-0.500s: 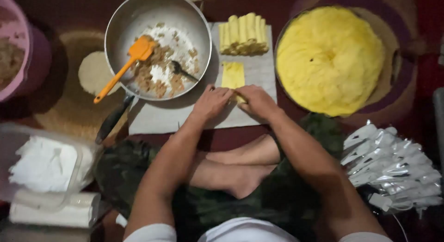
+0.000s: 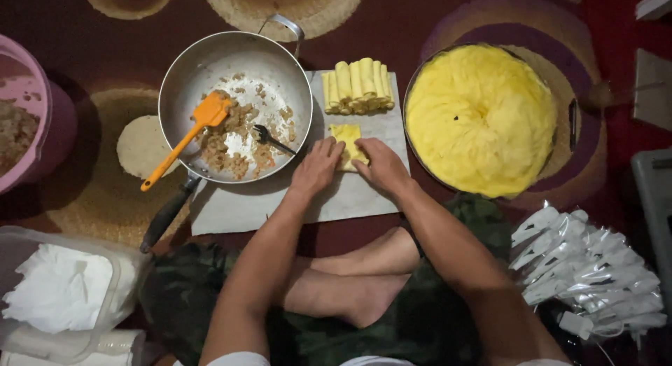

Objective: Rolling thin yellow crepes with a savory filling to prepare food items.

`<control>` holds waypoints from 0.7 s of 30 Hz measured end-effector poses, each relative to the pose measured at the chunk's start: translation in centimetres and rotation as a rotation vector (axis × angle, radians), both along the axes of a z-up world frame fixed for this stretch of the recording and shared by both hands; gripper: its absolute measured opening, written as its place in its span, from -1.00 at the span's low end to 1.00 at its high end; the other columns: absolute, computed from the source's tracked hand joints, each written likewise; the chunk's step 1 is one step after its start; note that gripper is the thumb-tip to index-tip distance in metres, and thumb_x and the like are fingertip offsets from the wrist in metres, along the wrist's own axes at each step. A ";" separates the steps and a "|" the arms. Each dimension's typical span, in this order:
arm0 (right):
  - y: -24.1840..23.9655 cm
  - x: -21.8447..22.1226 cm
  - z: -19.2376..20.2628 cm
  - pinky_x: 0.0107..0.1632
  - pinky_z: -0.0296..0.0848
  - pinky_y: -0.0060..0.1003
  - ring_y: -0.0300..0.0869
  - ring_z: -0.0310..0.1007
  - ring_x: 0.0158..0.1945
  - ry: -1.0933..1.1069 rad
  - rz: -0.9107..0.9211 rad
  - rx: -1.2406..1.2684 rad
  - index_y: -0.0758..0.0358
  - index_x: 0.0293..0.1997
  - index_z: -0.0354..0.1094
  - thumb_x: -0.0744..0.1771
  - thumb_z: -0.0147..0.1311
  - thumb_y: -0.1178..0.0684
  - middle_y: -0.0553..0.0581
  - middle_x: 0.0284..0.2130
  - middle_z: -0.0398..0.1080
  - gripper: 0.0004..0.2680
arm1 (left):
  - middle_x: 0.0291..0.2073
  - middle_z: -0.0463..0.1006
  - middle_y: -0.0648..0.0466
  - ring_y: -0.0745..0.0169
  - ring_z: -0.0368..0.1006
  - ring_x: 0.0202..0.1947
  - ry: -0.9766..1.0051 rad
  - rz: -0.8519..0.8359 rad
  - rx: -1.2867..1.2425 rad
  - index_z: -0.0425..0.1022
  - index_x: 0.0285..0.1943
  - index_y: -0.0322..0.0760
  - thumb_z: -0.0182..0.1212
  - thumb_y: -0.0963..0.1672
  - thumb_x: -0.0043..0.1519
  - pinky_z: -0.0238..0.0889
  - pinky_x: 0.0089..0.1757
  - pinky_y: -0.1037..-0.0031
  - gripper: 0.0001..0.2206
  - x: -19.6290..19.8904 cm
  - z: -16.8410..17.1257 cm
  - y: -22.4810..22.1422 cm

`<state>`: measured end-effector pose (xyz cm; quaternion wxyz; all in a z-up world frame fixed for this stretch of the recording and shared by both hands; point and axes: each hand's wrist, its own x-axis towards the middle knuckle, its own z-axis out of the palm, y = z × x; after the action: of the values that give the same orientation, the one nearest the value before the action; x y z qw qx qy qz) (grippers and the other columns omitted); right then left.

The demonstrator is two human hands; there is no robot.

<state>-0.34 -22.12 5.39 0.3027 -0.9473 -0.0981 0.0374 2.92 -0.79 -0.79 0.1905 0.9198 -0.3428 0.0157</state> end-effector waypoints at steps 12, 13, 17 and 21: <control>-0.6 -2.0 0.8 0.12 0.45 0.02 0.14 0.46 0.06 0.111 -0.034 0.052 0.11 0.16 0.33 0.25 0.33 -0.02 0.20 -0.09 0.38 -0.62 | 0.12 0.45 -0.18 -0.21 0.40 0.22 0.343 0.256 -0.302 0.33 0.36 -0.36 0.46 -0.05 0.20 0.34 0.18 0.15 -0.41 -3.2 -0.3 0.3; -0.6 -2.7 0.5 0.12 0.45 0.02 0.14 0.46 0.06 0.131 -0.028 0.056 0.11 0.16 0.33 0.25 0.33 -0.02 0.20 -0.09 0.38 -0.62 | 0.12 0.45 -0.18 -0.21 0.40 0.22 0.361 0.266 -0.297 0.33 0.36 -0.36 0.46 -0.05 0.20 0.34 0.18 0.15 -0.41 -4.1 0.1 0.4; -0.5 -2.2 0.6 0.20 0.42 -0.04 0.04 0.44 0.13 0.133 0.021 0.048 -0.03 0.18 0.33 0.26 0.30 -0.07 0.10 -0.06 0.41 -0.63 | 0.10 0.50 0.02 0.02 0.40 0.21 0.298 0.181 -0.179 0.46 0.28 -0.20 0.46 -0.06 0.15 0.33 0.18 0.27 -0.49 -3.6 1.5 0.4; 0.0 -1.5 1.2 0.15 0.43 0.04 0.12 0.47 0.08 0.126 0.072 0.072 0.01 0.19 0.33 0.28 0.28 -0.02 0.19 -0.08 0.45 -0.65 | 0.01 0.53 0.12 0.05 0.44 0.10 0.221 0.116 -0.187 0.55 0.12 -0.10 0.36 -0.03 0.22 0.40 0.06 0.31 -0.68 -2.8 1.1 0.6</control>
<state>-1.87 -22.16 6.61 0.3407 -0.9273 -0.1143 0.1043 0.09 -0.20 0.36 0.3108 0.9124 -0.2628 -0.0429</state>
